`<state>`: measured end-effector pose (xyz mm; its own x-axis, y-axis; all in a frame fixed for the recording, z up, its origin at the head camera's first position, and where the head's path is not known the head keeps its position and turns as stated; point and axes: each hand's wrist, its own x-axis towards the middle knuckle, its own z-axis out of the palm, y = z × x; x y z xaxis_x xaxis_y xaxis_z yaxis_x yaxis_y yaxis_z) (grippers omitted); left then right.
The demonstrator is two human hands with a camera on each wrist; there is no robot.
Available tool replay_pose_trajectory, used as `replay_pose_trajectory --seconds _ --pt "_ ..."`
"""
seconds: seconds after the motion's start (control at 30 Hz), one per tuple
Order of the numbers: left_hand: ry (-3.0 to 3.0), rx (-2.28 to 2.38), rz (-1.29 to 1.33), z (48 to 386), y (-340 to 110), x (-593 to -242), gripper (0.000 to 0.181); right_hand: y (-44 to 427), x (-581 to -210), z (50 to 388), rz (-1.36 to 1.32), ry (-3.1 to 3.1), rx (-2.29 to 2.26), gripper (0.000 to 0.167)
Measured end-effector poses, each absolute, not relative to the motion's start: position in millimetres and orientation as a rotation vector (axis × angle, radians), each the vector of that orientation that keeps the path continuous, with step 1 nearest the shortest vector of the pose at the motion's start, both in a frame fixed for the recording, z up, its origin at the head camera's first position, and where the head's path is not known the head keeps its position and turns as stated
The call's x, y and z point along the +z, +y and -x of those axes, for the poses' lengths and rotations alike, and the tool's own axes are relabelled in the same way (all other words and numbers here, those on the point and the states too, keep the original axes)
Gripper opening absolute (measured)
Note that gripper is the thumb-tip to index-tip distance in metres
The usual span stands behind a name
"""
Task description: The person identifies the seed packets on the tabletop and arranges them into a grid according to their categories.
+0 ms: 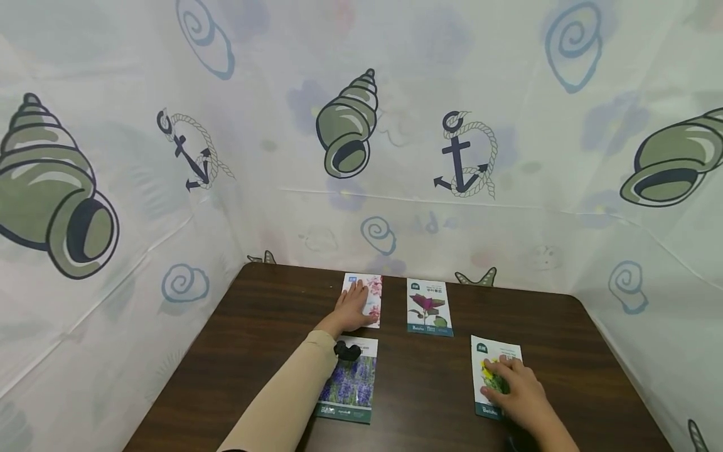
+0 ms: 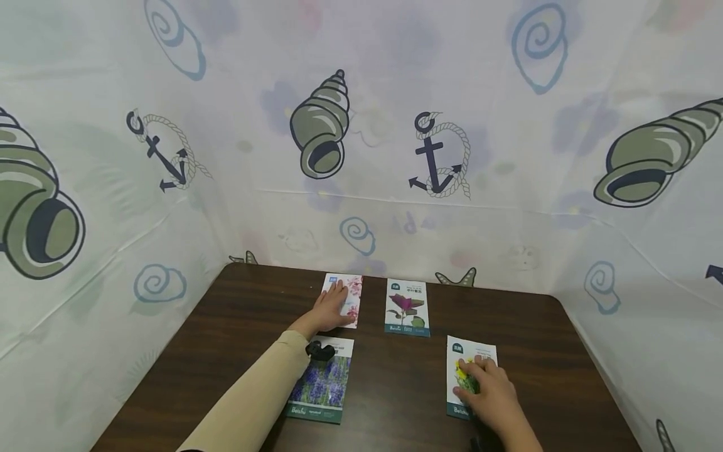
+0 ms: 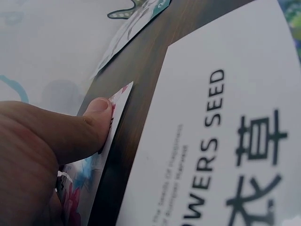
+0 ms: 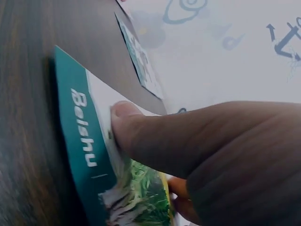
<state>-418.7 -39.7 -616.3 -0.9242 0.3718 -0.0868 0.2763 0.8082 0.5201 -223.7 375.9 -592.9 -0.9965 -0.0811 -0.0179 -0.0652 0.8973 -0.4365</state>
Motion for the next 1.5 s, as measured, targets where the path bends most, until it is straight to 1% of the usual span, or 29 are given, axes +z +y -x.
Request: replay_pose_trajectory --seconds 0.17,0.27,0.77,1.0,1.27,1.5 --pt "2.811 0.751 -0.514 418.4 -39.9 -616.3 0.102 370.9 -590.8 221.7 0.158 3.027 -0.679 0.057" --pt "2.820 0.758 -0.519 418.0 -39.9 -615.7 0.102 368.2 -589.1 221.1 0.166 3.036 -0.668 0.055" --pt "2.835 0.699 -0.516 420.5 -40.7 -621.1 0.102 353.4 -590.2 218.0 0.158 3.057 -0.685 0.052" --pt "2.829 0.741 -0.523 417.4 -38.3 -619.8 0.101 347.0 -593.9 216.6 0.164 3.063 -0.724 0.052" --pt "2.829 0.743 -0.531 416.9 -38.7 -620.5 0.101 338.1 -598.1 215.7 0.204 2.981 -0.876 0.040" --pt "2.810 0.806 -0.537 416.3 -39.7 -614.0 0.101 336.4 -597.6 219.8 0.250 2.951 -0.869 0.043"
